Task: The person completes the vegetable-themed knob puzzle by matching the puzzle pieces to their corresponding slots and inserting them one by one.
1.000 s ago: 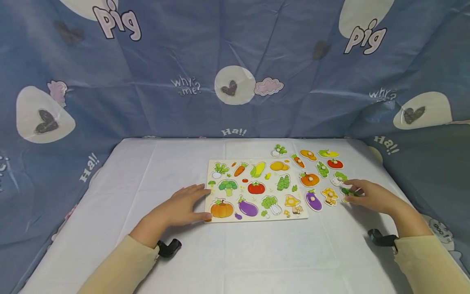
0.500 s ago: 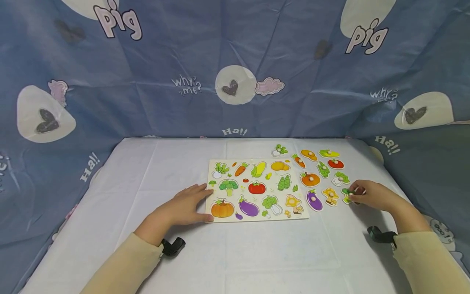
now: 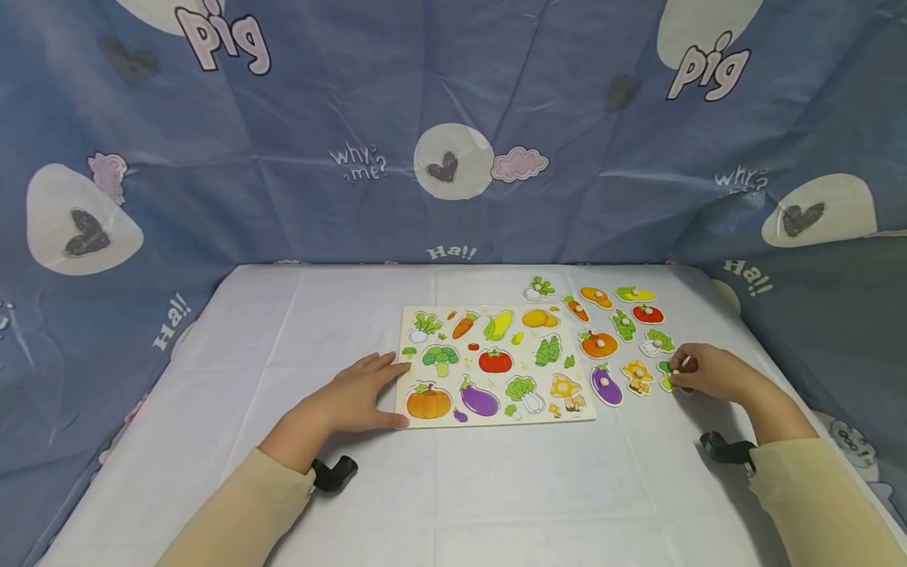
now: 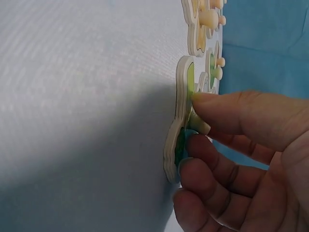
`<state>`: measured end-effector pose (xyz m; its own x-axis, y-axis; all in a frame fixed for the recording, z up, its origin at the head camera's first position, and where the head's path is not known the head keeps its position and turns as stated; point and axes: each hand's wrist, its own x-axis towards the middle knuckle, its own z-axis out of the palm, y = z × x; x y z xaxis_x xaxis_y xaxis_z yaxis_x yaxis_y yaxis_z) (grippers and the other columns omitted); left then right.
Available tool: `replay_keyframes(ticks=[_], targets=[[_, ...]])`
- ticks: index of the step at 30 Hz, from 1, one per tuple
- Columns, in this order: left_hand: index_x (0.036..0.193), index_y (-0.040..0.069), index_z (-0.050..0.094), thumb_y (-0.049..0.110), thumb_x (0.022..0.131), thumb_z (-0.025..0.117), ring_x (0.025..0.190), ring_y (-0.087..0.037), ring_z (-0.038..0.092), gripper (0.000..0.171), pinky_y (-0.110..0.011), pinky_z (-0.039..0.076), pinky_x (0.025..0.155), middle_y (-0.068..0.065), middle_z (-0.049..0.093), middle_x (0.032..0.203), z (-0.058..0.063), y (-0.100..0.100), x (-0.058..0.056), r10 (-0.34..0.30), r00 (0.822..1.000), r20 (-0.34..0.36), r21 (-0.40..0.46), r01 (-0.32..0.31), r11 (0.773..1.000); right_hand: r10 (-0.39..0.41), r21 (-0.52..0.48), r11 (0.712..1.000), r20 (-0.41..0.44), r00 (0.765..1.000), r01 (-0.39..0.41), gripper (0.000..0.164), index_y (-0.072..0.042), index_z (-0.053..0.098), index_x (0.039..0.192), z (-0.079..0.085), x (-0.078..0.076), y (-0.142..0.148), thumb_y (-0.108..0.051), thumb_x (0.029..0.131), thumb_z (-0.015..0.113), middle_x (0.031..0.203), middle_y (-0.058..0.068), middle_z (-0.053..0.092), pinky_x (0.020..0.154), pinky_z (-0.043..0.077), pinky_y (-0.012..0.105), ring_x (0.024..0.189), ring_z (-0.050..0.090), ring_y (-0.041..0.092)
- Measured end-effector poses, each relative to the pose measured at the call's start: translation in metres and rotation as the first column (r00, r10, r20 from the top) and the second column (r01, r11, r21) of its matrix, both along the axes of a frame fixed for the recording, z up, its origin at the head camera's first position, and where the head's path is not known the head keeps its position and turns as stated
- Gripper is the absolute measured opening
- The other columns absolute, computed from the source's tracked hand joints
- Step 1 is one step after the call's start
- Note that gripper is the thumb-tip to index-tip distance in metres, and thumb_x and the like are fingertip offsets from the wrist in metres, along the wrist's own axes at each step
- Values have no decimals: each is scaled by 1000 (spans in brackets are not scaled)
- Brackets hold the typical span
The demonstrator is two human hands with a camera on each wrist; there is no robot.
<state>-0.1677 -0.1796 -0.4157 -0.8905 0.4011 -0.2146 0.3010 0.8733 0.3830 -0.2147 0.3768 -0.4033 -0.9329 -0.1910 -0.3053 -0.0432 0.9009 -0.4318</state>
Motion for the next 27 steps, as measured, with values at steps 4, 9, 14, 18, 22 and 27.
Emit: replay_keyframes(ticks=[4,9,14,18,22,27], targets=[[153,16,42,54,78,79,148,-44,22,92,-65,23,114,-18,29,161,1,-1,0,8,1000,1,-5,-8,1000,-13,4,1000,2,1000,13,21,-1,57,95,-1,-2,1,-15,90,71,79,5,59,61,43,34,70,53,20],[154,16,42,54,78,79,148,-43,22,92,-65,23,115,-17,29,161,2,-1,0,10,1000,3,-8,-10,1000,-25,-7,1000,6,1000,25,19,-1,58,95,-3,-4,1,-14,91,70,80,5,59,60,43,34,71,53,20],[154,15,41,53,78,80,148,-43,21,93,-65,22,115,-17,29,162,3,-2,0,11,1000,10,1,-11,1000,-34,-16,999,3,999,34,15,-2,58,95,-4,-5,3,-12,91,69,81,6,58,60,44,34,72,53,20],[154,16,41,55,78,79,148,-43,21,94,-65,22,115,-17,28,162,2,-3,0,8,1000,13,2,-8,1000,-29,-27,999,-17,999,28,14,-2,58,95,-3,-5,4,-11,91,67,82,6,57,60,43,33,72,52,20],[154,16,41,56,78,79,148,-43,21,94,-65,22,115,-17,27,162,1,-3,0,2,1000,13,4,-2,1000,-28,-43,999,-20,999,27,14,-2,59,96,-1,-4,4,-12,90,68,82,5,57,61,43,34,72,52,19],[154,15,40,56,78,79,148,-44,21,95,-65,21,115,-17,27,162,1,-4,0,-7,1000,19,9,7,1000,-26,-56,998,-12,1000,25,15,-2,60,97,3,-2,2,-12,89,69,84,5,57,60,44,33,74,52,19]])
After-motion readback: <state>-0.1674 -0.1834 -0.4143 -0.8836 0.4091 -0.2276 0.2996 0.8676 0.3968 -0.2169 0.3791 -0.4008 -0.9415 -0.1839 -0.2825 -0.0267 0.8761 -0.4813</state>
